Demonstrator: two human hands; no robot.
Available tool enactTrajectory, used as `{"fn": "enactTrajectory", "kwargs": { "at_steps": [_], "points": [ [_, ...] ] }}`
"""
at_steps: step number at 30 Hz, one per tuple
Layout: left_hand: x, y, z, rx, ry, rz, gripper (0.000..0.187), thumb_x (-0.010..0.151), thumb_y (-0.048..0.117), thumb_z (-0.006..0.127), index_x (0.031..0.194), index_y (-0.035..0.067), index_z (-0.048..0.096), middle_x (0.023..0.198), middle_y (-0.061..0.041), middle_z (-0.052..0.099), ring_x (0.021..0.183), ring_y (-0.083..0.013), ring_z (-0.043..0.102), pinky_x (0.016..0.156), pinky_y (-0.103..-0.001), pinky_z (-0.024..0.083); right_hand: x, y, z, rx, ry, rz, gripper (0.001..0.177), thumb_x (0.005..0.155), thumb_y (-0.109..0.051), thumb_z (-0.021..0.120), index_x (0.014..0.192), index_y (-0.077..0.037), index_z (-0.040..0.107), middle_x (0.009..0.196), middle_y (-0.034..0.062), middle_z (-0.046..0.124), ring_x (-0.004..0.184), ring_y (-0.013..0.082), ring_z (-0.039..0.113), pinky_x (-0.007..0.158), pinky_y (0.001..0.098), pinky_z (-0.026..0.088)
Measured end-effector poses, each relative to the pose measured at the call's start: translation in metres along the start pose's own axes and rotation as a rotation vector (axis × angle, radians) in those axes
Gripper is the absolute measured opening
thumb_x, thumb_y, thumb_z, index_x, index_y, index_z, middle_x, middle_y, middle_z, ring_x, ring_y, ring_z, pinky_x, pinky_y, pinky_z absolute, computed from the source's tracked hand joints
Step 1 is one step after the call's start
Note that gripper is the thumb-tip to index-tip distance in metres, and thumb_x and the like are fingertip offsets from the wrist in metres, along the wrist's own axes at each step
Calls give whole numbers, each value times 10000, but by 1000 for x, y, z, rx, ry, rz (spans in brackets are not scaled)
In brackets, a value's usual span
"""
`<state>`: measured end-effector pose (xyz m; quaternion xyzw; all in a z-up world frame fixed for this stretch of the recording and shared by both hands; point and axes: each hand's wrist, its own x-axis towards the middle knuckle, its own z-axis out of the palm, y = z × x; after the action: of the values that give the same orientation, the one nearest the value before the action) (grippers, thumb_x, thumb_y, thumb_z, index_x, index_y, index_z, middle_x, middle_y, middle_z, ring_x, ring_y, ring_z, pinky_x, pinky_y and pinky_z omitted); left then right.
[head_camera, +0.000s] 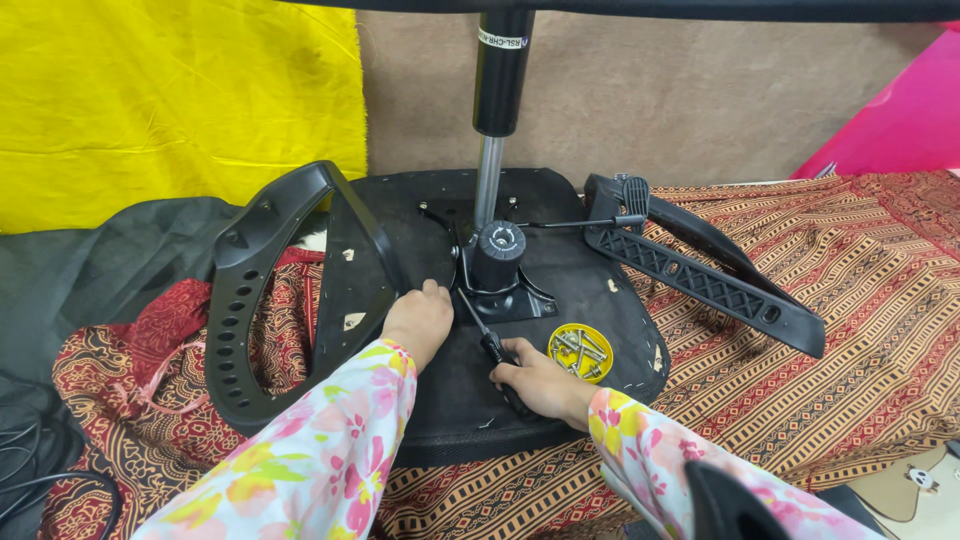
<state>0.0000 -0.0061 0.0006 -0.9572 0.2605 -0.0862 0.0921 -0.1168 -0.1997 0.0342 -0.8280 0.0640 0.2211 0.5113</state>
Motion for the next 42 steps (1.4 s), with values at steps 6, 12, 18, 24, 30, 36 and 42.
{"fn": "enactTrajectory", "kwargs": {
  "at_steps": [6,12,18,24,30,36,42],
  "points": [
    [-1,-2,-2,-52,-5,-15,299,846,46,700,1125,-45,642,1154,-192,626,980,-289,727,791,-340,615,4,1,-2,-27,-8,-5,633,914,-269,631,1491,-111,424,975,13,694,906,97,634,824,237,491],
    [3,3,0,-86,-30,-83,325,839,33,699,1140,-57,617,1154,-201,620,1018,-280,719,790,-325,617,10,7,-3,22,-19,3,636,905,-263,639,1485,-103,430,972,26,690,895,109,637,816,249,497],
    [-7,2,-2,-155,18,-134,312,860,32,687,1134,-50,561,1148,-226,620,942,-321,747,764,-359,625,9,5,-4,35,-23,-4,638,903,-257,640,1488,-101,442,1012,18,688,913,95,630,814,246,495],
    [-14,1,-20,-275,55,-216,338,840,6,692,1105,-13,484,1127,-226,627,923,-346,745,757,-396,621,11,3,-3,41,-35,57,677,887,-244,648,1512,-121,420,1066,48,689,998,132,625,869,265,485],
    [-46,10,-45,-320,78,-256,360,831,-3,679,1115,-11,458,1133,-213,623,899,-336,747,726,-396,623,11,6,-4,-51,-19,3,530,871,-198,741,1368,-77,604,1088,23,679,1033,96,604,905,239,457],
    [-80,44,-64,-604,187,-245,178,975,114,541,1117,28,478,1119,-201,639,928,-345,730,756,-440,592,2,-8,2,214,48,-60,310,914,-238,752,1048,20,645,820,11,572,691,111,579,634,274,546],
    [-88,70,-63,-949,156,-338,231,1009,181,484,1171,17,495,1175,-236,652,1075,-403,672,892,-500,530,-2,-23,3,292,48,-122,201,915,-288,700,958,-92,691,846,-1,707,745,69,691,661,226,578]
  ]
}}
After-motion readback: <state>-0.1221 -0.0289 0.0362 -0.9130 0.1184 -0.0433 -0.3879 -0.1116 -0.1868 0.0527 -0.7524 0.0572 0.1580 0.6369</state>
